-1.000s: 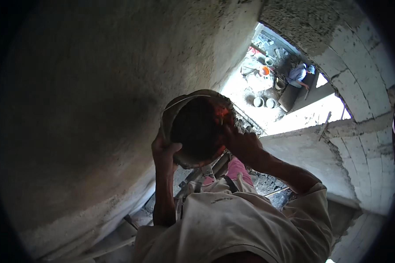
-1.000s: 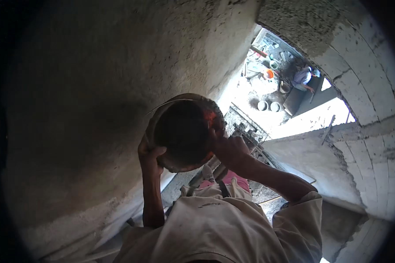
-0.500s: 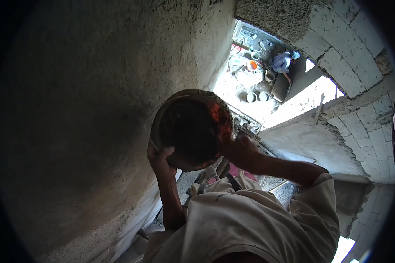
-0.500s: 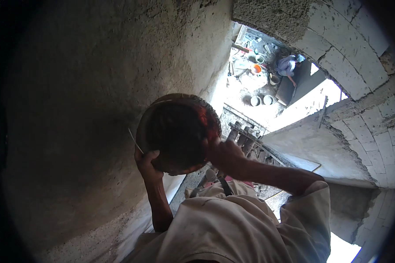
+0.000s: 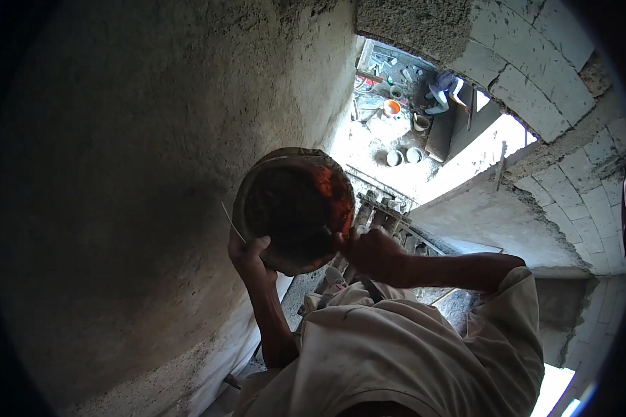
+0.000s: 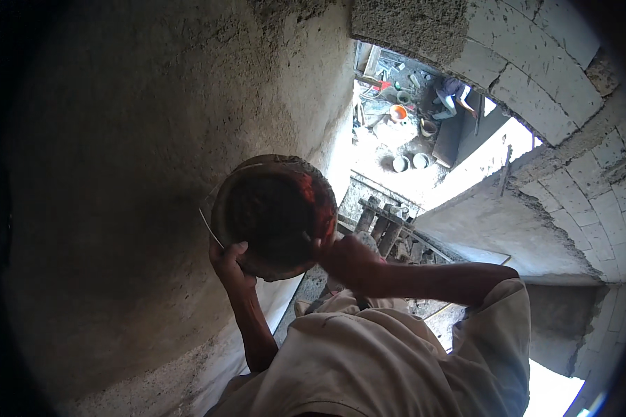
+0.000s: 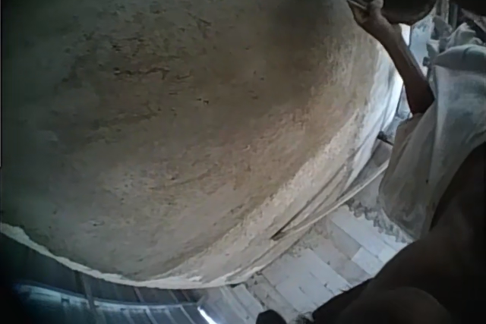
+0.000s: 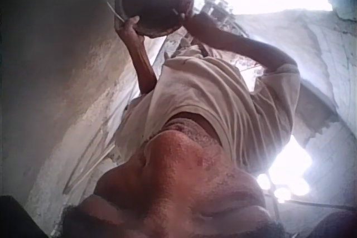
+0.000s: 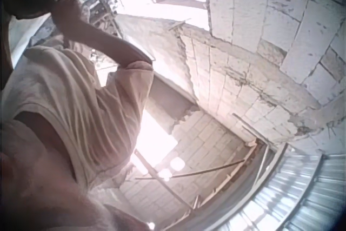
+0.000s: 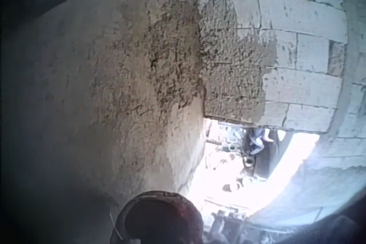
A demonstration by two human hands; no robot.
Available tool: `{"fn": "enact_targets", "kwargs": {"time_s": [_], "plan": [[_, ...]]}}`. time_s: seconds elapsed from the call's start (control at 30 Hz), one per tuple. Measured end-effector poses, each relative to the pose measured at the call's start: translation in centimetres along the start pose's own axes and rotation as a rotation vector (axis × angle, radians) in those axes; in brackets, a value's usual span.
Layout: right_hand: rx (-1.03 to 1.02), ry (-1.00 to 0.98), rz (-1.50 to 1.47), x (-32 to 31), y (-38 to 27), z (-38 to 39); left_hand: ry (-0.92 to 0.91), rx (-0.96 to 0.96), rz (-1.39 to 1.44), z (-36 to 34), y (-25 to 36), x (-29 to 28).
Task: The person applies plaster to a wall using a trowel, repeatedly taking material from a bucket and smoothing it onto the surface.
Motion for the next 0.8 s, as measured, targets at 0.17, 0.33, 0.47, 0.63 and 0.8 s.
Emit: {"fn": "enact_targets", "kwargs": {"time_s": [0.17,0.33,0.47,0.63,0.8], "plan": [[0.113,0.421,0.163,-6.8,2.9,-1.8,-0.034,0.064,-0.21,0.5,-0.5,1.2],[0.173,0.312,0.189,-1.7,4.0,-3.5,0.015,0.061,-0.083,1.6,-0.6,2.3],[0.158,0.045,0.082,0.1,4.5,-1.7,0.011,0.065,-0.151,2.0,-1.3,3.0],[0.234,0.167,0.003,-4.5,6.1,-3.3,-0.03,0.059,-0.245,2.4,-2.6,3.7],[0.163,0.137,0.067,-2.1,6.3,-1.3,-0.007,0.034,-0.057,2.1,-2.4,3.7]]}}
Point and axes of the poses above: each hand's wrist, its own z-axis away from the middle knuckle, its own x-axis out of the palm, y = z × x, the point moved 8 cm from there along -z, towards the middle knuckle, and after that the axes turned 9 degrees about x, right-handed, at the moved point
